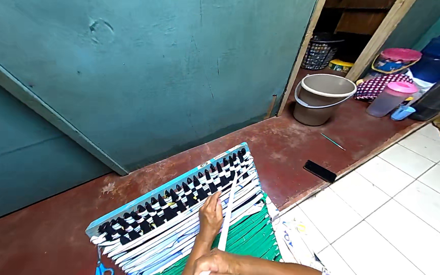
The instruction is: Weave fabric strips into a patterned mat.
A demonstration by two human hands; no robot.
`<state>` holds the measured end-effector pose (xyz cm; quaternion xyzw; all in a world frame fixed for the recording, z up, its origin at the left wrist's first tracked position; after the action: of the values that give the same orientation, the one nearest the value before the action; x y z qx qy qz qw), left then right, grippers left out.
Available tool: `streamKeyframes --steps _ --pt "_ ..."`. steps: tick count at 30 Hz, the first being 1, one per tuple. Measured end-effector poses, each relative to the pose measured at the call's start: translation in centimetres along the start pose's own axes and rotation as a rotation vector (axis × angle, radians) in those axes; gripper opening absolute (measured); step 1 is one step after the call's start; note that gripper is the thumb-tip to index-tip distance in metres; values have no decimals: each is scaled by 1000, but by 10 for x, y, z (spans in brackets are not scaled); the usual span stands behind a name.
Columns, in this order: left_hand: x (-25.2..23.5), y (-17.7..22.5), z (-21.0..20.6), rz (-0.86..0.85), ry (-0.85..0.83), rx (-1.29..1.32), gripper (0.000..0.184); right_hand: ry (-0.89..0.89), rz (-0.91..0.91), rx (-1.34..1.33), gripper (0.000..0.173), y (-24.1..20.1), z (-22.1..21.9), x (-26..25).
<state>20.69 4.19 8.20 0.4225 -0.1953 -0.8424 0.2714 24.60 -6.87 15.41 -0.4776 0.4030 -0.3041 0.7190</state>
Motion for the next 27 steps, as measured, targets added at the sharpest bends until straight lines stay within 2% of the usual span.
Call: streamKeyframes --steps 2,4,5,8,10,12,14,17,20,22,25,27 --pt "-18 6 -14 153 -234 51 41 104 -118 87 25 6 26 11" --pt "-39 12 -22 337 -511 32 53 318 -203 181 26 27 59 24" --pt "-45 14 -25 383 -577 17 58 437 -187 254 26 43 77 30" --pt "-50 21 -32 407 -587 -132 69 693 -162 519 24 75 119 34" --pt "-58 30 -31 526 -742 -329 65 682 -210 606 21 86 134 30" --pt "-64 34 -29 592 -810 -410 62 569 -357 590 22 92 142 24" --pt "-64 30 -31 613 -773 -344 60 507 -480 595 25 98 147 20" --pt "-60 9 -42 621 -586 4 58 517 -535 645 24 101 150 21" --pt "-62 -2 -53 785 -343 445 50 580 -503 656 21 107 150 28" --pt "-64 -2 -59 906 -224 700 37 662 -440 635 21 115 151 31" --pt "-60 0 -64 923 -56 906 14 759 -350 595 24 123 152 32" --pt "-56 0 -65 899 20 992 13 773 -332 551 27 126 154 31"
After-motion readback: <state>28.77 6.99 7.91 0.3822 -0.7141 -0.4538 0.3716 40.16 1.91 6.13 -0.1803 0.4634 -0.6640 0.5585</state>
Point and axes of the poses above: each hand's wrist, its own x-axis away from the middle knuckle, its own z-axis out of the back of the hand, y = z × x, the point moved 2 cm from there along -x, towards the middle knuckle, and after that the axes turned 9 degrees about -z, right-handed, at the moved point
